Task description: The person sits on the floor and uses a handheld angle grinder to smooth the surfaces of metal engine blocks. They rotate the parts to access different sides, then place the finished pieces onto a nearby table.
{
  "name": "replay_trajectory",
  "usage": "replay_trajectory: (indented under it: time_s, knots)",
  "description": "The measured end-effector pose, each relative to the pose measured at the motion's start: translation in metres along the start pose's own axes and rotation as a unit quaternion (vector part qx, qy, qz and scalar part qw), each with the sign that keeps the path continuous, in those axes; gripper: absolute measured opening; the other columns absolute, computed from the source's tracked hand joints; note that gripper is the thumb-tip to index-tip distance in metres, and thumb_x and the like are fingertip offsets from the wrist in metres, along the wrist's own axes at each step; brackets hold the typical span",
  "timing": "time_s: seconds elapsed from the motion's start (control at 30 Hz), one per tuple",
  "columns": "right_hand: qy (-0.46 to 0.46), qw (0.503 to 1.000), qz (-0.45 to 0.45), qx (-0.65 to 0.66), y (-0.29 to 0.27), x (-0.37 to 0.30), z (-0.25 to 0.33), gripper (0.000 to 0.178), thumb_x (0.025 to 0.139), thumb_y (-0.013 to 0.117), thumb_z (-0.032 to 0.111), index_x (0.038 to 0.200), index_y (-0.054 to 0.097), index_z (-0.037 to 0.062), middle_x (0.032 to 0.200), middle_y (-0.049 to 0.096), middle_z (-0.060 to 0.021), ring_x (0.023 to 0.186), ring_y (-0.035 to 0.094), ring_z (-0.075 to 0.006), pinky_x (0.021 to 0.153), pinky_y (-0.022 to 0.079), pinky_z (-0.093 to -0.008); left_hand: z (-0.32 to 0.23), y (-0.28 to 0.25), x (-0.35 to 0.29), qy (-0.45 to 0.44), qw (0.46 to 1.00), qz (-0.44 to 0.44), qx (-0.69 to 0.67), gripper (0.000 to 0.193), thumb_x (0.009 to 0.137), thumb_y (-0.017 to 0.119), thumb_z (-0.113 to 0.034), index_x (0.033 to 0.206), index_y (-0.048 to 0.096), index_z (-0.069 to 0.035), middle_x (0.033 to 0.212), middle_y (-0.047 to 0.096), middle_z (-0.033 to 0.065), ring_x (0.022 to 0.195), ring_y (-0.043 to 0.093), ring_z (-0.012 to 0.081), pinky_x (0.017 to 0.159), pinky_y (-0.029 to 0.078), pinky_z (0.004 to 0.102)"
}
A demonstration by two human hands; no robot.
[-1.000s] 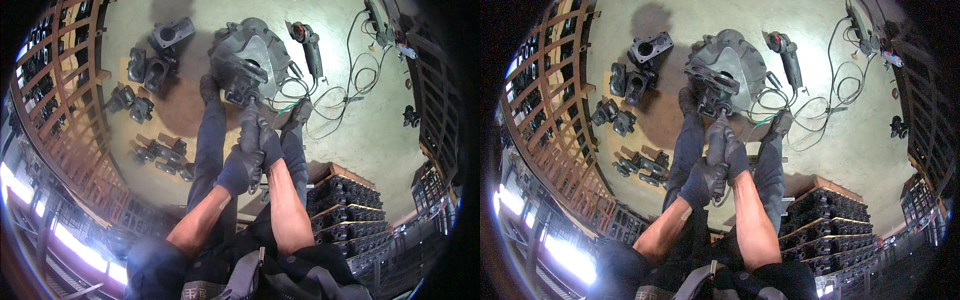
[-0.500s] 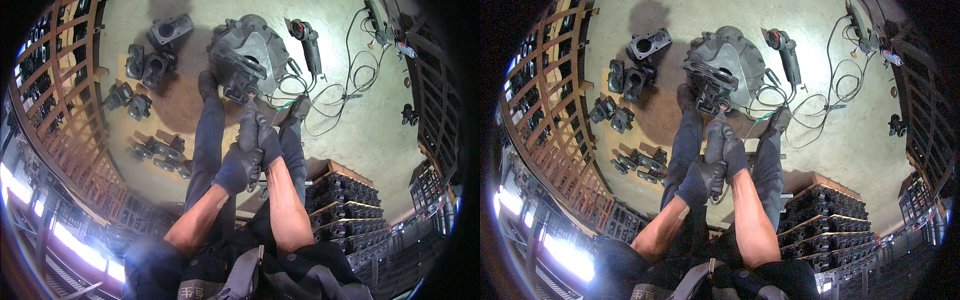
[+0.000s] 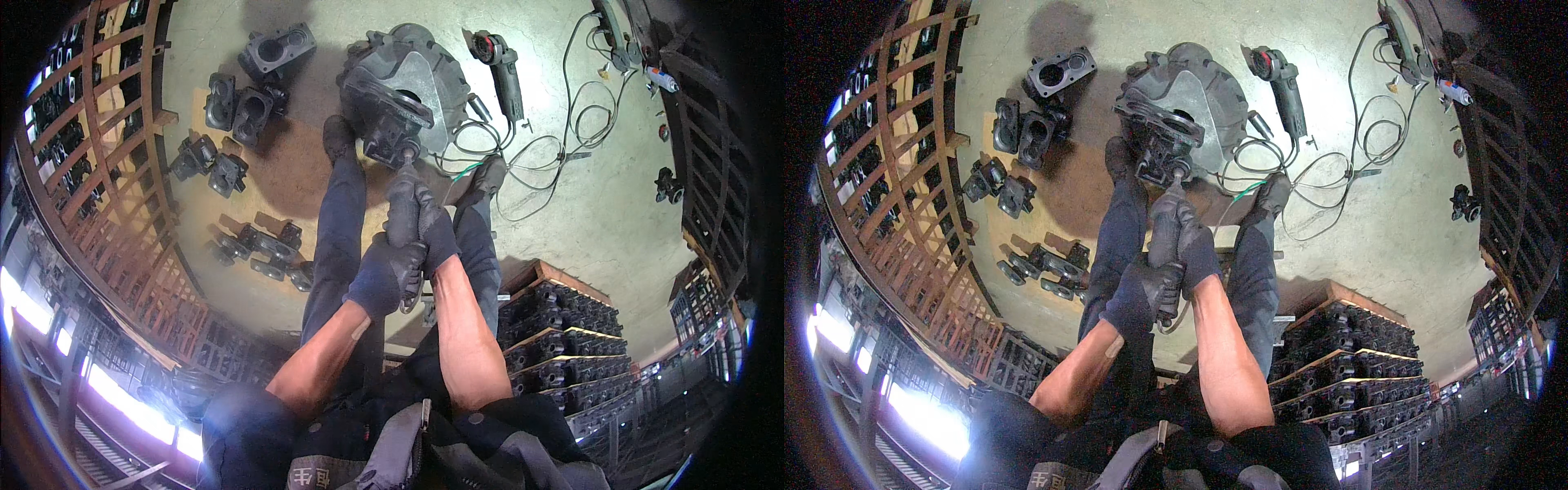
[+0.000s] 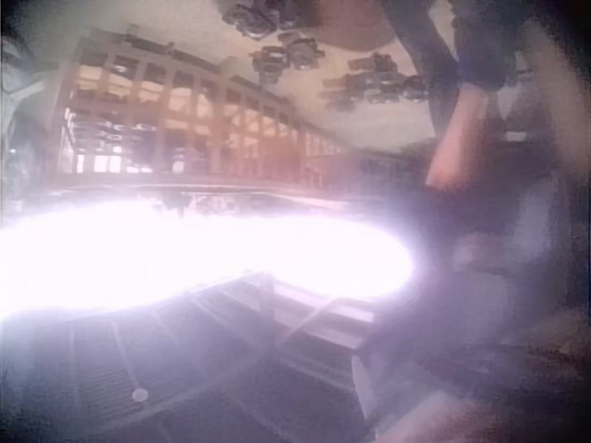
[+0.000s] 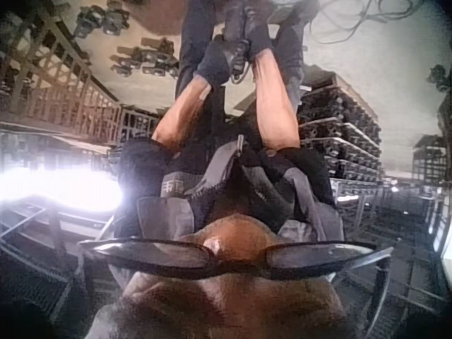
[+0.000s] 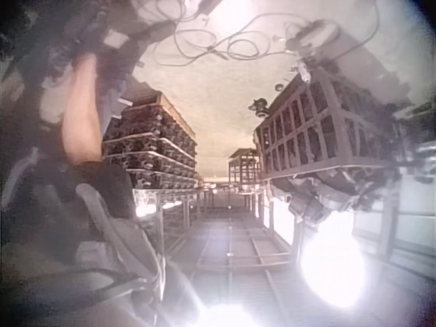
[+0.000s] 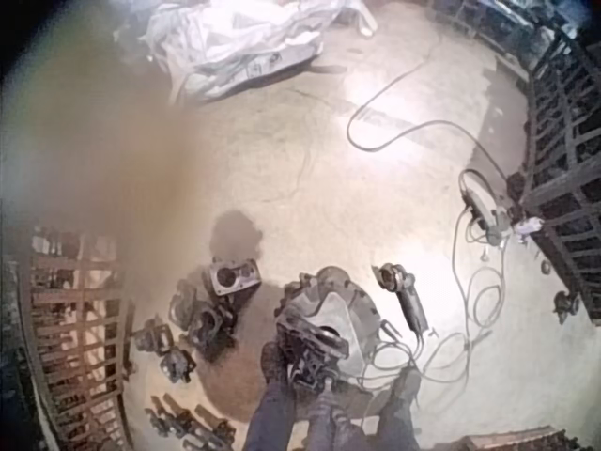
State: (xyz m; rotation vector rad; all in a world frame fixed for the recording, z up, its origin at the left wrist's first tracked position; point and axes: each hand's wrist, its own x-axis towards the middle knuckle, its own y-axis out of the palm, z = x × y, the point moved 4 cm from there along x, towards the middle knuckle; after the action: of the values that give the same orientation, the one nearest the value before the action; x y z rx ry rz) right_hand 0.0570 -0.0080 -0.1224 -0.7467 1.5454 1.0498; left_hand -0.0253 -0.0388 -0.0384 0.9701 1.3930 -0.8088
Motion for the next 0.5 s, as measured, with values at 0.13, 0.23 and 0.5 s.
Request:
replay_trajectory:
  time_s: [0.13,0.23,0.5]
  knots:
    - [-0.004,1.000,-0.020,-0.024,0.000,-0.002,0.001,0.043,0.105,0.051,0.048,0.110,0.069,0.0093,0.090,0.069,-0.0026,0.075,0.066,-0.0137,0.066,0.055,-0.0313,0.000,-0.002,0.000,-0.035,0.997,0.032,-0.054,0.025,0.088,0.071,-0.020,0.089,0.064,0.004,0.064,0.061,0.0025,0.055,0.059,0.0124,0.050,0.046,0.0307]
    - [0.000,0.999,-0.028,-0.038,0.001,-0.005,0.002,0.044,0.105,0.051,0.049,0.111,0.069,0.0083,0.091,0.069,-0.0027,0.076,0.066,-0.0142,0.067,0.055,-0.0310,0.005,-0.008,0.006,-0.034,0.998,0.041,-0.030,0.028,0.088,0.071,-0.021,0.092,0.063,0.006,0.066,0.062,0.0038,0.057,0.060,0.0130,0.052,0.047,0.0311]
    - [-0.024,0.999,-0.041,-0.025,-0.016,0.015,-0.012,0.053,0.103,0.052,0.051,0.106,0.065,0.0002,0.086,0.069,-0.0120,0.066,0.070,-0.0268,0.061,0.061,-0.0406,0.017,-0.013,0.014,-0.014,1.000,0.010,0.013,0.039,0.087,0.072,-0.027,0.098,0.061,0.009,0.073,0.065,0.0070,0.060,0.062,0.0144,0.055,0.049,0.0323]
